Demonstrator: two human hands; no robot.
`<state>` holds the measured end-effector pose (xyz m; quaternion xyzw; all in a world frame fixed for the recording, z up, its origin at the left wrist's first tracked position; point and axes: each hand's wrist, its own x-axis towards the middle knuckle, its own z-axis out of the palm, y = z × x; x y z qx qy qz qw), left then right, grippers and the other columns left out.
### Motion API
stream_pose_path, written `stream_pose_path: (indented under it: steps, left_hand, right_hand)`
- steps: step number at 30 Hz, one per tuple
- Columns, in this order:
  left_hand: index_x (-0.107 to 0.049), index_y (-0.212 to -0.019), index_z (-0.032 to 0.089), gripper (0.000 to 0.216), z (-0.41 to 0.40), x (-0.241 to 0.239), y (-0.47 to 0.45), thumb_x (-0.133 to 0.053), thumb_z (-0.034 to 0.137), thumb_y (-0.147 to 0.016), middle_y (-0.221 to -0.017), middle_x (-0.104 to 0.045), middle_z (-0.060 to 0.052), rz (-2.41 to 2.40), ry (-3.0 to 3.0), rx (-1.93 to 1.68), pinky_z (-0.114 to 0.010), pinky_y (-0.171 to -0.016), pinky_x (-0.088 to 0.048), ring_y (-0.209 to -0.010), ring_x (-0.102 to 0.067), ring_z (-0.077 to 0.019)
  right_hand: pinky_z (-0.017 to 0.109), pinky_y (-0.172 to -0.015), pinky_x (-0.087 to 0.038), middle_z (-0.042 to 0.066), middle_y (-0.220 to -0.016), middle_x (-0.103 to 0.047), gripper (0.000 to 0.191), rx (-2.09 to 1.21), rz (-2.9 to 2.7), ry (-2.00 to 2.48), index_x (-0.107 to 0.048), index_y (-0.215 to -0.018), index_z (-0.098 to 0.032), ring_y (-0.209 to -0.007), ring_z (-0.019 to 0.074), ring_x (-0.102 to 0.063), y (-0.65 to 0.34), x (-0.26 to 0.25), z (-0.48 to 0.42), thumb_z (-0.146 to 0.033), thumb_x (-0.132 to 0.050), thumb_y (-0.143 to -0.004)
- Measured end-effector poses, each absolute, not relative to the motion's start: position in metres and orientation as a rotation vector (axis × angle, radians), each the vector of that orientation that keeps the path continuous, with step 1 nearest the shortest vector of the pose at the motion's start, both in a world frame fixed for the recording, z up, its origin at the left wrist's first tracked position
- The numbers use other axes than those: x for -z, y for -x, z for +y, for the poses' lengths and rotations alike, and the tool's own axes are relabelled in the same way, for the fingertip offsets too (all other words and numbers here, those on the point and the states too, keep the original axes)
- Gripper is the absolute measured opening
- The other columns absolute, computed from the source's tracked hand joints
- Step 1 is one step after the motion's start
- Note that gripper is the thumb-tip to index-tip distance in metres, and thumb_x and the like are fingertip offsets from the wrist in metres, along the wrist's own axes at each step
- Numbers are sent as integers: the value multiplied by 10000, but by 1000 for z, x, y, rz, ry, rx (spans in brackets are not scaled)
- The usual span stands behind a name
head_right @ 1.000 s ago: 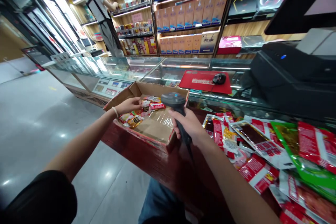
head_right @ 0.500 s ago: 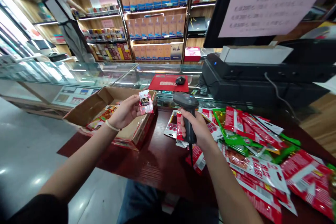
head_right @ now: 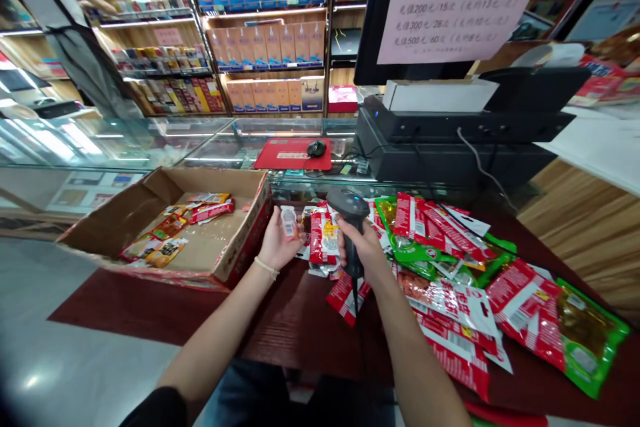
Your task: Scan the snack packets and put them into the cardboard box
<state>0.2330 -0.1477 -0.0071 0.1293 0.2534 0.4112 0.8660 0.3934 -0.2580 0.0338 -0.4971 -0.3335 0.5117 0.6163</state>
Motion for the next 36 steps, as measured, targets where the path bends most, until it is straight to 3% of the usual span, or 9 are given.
stream_pose_path:
  steps: [4,7,12,16,20,24,33,36]
  left_hand:
    - [-642,-966,136,441,-140,19,-228,-454,531,-917,-959,-684,-101,441,-286,-845,-283,-747,-543,-832,-659,-150]
    - [-644,-1015,149,296,-137,25,-229,-490,389,-937,-999,-698,-84,487,-306,-876,-294,-831,-537,-883,-668,-148]
    - [-628,-1084,181,264,-137,36,-234,-577,363,-899,-1008,-705,-46,656,-490,-1053,-216,-767,-526,-846,-667,-116]
    - [-601,-1079,201,291,-139,40,-233,-569,424,-895,-895,-698,-12,811,-560,-1080,-165,-584,-489,-677,-645,-84]
    - [-608,-1043,169,241,-141,36,-230,-615,333,-867,-820,-689,-24,811,-530,-969,-168,-505,-475,-556,-611,-77]
    - [-615,-1044,169,254,-145,34,-226,-668,264,-815,-865,-700,-47,863,-541,-882,-211,-568,-531,-608,-659,-109]
    - [-580,-969,172,230,-150,35,-230,-694,225,-776,-944,-696,-42,811,-623,-1077,-222,-687,-543,-770,-669,-123]
    - [-551,-958,172,231,-152,35,-232,-695,178,-777,-966,-698,-53,772,-559,-1105,-284,-812,-557,-825,-688,-133]
  right_hand:
    - [221,-342,-426,-69,-572,-534,368,-1177,-752,1255,-528,-935,-221,-394,100,-471,-390,-25,-259,-500,-696,-764]
    - [224,-343,-433,-74,-563,-543,382,-1187,-758,1316,-497,-915,-228,-389,105,-486,-387,-23,-261,-501,-708,-751]
    - [227,-340,-432,-96,-550,-546,431,-1184,-826,1378,-443,-941,-252,-375,110,-489,-382,-22,-264,-491,-734,-730]
    - [229,-345,-430,-95,-557,-546,448,-1172,-844,1406,-445,-969,-254,-388,119,-508,-381,-19,-265,-497,-733,-726]
    - [238,-354,-435,-83,-556,-545,423,-1167,-857,1434,-466,-960,-253,-391,119,-501,-381,-15,-266,-504,-723,-737]
    - [243,-345,-424,-72,-550,-551,385,-1152,-851,1445,-474,-927,-267,-380,124,-492,-380,-14,-264,-493,-724,-740]
    - [247,-349,-424,-70,-559,-548,383,-1138,-813,1426,-481,-883,-253,-383,119,-484,-382,-16,-263,-496,-735,-731]
    - [252,-352,-429,-64,-551,-536,364,-1137,-820,1412,-490,-856,-243,-386,118,-477,-383,-15,-263,-500,-722,-745]
